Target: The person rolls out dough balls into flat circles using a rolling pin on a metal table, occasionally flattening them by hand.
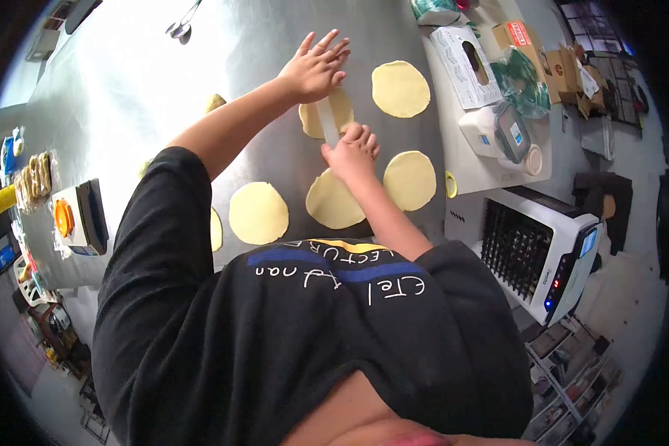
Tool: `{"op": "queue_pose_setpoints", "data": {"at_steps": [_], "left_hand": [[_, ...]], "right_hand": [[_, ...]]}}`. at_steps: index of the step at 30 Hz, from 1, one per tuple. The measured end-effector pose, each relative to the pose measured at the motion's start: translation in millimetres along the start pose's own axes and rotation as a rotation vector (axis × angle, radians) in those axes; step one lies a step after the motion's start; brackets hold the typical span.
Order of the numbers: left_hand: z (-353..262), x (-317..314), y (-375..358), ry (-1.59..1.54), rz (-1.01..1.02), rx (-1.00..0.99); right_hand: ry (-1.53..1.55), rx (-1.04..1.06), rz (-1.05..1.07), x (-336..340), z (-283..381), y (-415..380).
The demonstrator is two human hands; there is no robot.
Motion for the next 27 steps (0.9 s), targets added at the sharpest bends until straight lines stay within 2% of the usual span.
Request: {"op": "queue_pose_setpoints", "data": {"at_steps": [6,11,13,14,15,17,18,19,20,22,23,24,25,27], "left_hand": [[-16,14,19,0.09,-0.086,0.042],[-34,13,47,0.019,-0.139,0.099],[-36,12,58,-0.027,-0.172,0.167],[-35,19,60,-0.195,-0.339,0.205],[-33,18,60,-0.194,-0.341,0.212],[-16,29,54,-0.567,-0.594,0.319],[-1,38,44,-0.501,-0.599,0.46],[13,44,27,-0.38,-0.549,0.553],[23,49,3,-0.257,-0.491,0.643],[27,34,-55,-0.41,-0.414,0.792],[16,37,-88,-0.464,-0.421,0.852],[-3,35,-118,-0.461,-0.305,0.884],[-25,33,-145,-0.468,-0.287,0.929],[-61,34,-177,-0.502,-0.083,0.959]], "right_hand": [[-0.042,-0.044,-0.009,12,-10,7],[-0.049,-0.053,-0.062,35,-15,15],[0.142,-0.122,0.05,43,-14,19],[0.138,-0.119,0.05,44,-16,20],[0.129,-0.055,0.042,46,-16,22],[0.118,0.024,0.037,54,-14,28],[0.116,0.05,0.036,61,-11,30],[0.119,0.076,0.034,65,-9,32],[0.06,0.223,-0.031,65,-10,36],[-0.017,0.315,0.007,73,9,37],[-0.105,0.4,0.036,75,19,39],[-0.14,0.457,0.059,69,19,44],[-0.134,0.471,0.065,67,15,48],[-0.136,0.617,0.241,52,8,52]]}}
Point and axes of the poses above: each hand's wrist, its own y-axis towards the middle knuckle, its own x-axis out of the back of the hand, z = x × y, the point moved 5 cm from there along y, towards the middle knuckle, and after that the axes turned 15 degrees about y, right-handed, at the moved point
